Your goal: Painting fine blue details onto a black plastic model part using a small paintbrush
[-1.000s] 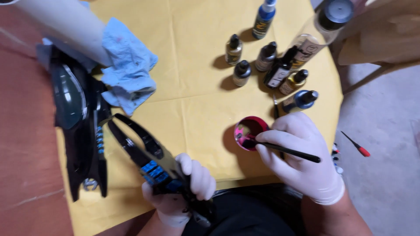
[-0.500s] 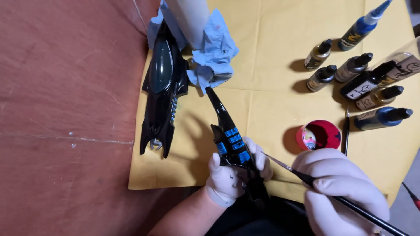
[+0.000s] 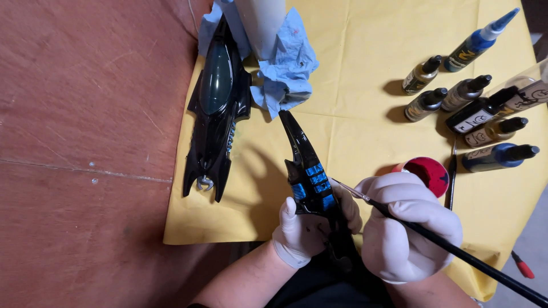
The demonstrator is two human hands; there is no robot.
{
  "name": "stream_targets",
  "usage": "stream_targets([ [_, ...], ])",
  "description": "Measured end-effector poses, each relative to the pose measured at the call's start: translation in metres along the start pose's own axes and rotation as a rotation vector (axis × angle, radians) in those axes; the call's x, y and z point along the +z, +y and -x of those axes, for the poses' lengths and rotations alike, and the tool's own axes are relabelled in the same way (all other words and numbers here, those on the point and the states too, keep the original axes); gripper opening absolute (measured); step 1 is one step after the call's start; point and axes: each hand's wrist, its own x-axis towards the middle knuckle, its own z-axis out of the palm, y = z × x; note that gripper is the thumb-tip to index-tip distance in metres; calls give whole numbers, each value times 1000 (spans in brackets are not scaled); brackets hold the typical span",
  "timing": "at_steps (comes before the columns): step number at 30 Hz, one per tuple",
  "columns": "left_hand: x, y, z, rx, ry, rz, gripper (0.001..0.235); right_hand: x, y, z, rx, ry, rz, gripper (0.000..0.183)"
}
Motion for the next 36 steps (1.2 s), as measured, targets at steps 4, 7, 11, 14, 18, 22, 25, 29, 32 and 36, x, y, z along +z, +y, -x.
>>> stream_targets([
  [4, -7, 5, 1, -70, -72, 9, 80, 15, 3, -6, -74, 104, -49, 11],
  [7, -30, 7, 15, -224, -100, 93, 85, 7, -3, -14, 38, 131, -152, 9],
  [11, -39, 30, 39, -413, -139, 163, 84, -25, 3, -22, 319, -13, -359, 15],
  [14, -36, 46, 48, -500, -105, 250, 76, -35, 11, -18, 345, -97, -394, 13],
  [18, -58, 35, 75, -630, -93, 122, 84, -41, 18, -11, 338, -218, -391, 6],
  [22, -52, 30, 82, -691, -80, 125, 85, -62, 25, -3, 394, -341, -484, 11],
  [25, -47, 29, 83, -735, -105, 74, 84, -71, 25, 2, 380, -404, -476, 7],
  [29, -46, 25, 81, -795, -87, 81, 89, -79, 16, 1, 347, -436, -376, 6],
  [32, -47, 22, 81, -813, -96, 110, 89, -84, 15, -2, 300, -474, -334, 6],
  [36, -43, 19, 80, -787, -91, 131, 88, -84, 15, -8, 320, -480, -356, 9],
])
